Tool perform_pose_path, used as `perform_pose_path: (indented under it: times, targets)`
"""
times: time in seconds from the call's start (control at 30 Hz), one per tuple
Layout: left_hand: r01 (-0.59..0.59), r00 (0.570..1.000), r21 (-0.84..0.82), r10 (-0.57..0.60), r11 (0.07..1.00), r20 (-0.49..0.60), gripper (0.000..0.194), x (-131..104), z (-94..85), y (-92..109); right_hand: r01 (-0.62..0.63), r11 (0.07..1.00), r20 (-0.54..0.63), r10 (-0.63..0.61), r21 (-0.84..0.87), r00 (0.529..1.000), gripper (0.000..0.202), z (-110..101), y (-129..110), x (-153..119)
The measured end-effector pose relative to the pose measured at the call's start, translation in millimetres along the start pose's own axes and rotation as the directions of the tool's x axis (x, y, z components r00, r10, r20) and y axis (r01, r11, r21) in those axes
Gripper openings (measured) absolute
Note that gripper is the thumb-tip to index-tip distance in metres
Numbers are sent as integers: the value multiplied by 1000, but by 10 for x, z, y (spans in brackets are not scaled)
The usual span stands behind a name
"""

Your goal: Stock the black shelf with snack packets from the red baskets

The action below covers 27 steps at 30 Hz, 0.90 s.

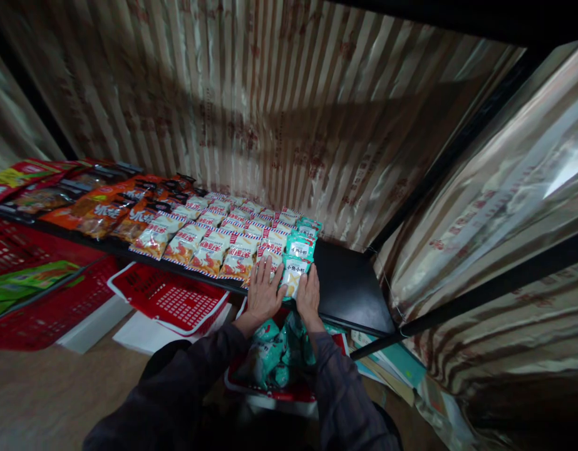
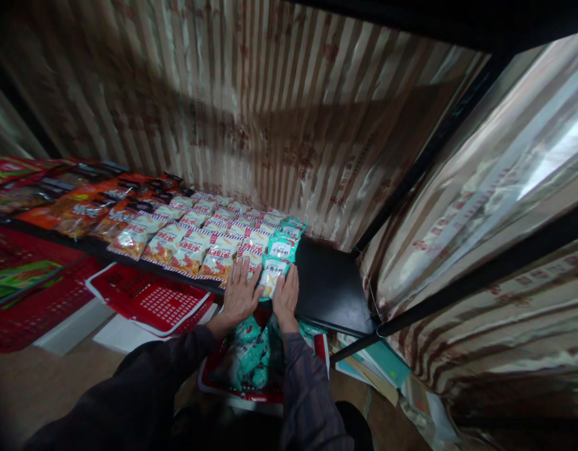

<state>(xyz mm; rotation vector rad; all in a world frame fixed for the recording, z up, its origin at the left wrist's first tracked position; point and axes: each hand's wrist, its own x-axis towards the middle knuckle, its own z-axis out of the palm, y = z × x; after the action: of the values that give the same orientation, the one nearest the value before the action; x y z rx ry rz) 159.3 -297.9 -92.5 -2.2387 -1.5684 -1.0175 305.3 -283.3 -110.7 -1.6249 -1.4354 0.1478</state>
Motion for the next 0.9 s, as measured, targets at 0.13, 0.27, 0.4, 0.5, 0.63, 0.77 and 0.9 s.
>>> perform_pose_path:
  times: [0.13, 0.27, 0.4, 0.5, 0.63, 0.77, 0.9]
  targets:
    - [26, 1000, -16, -26, 1000, -14, 54, 85, -68, -74, 9, 1000, -43, -9, -1, 999, 79, -10, -8, 9]
    - [49, 999, -30, -49, 998, -22, 51, 190, -38, -153, 6, 1000, -11, -6, 25, 1000, 74, 6, -26, 23]
    - [49, 999, -44, -49, 998, -10, 49, 227, 5, -167, 17, 1000, 28, -18, 25, 999, 73, 26, -28, 19]
    - [70, 997, -49, -71, 996, -11, 49, 217, 5, -144, 16, 1000, 31, -16, 3, 999, 70, 21, -30, 12]
    - [86, 996, -54, -86, 995, 3, 51, 204, -35, -119, 56, 998, 11, -55, -40, 998, 70, -30, -78, -12]
    - [108, 994, -53, -108, 993, 2, 54, 194, -79, -131, 152, 978, -44, -160, -140, 986, 67, -97, -178, -53]
    - [119, 993, -37, -118, 992, 24, 51, 174, -58, -167, 235, 948, 28, -235, -213, 972, 60, -103, -239, -84]
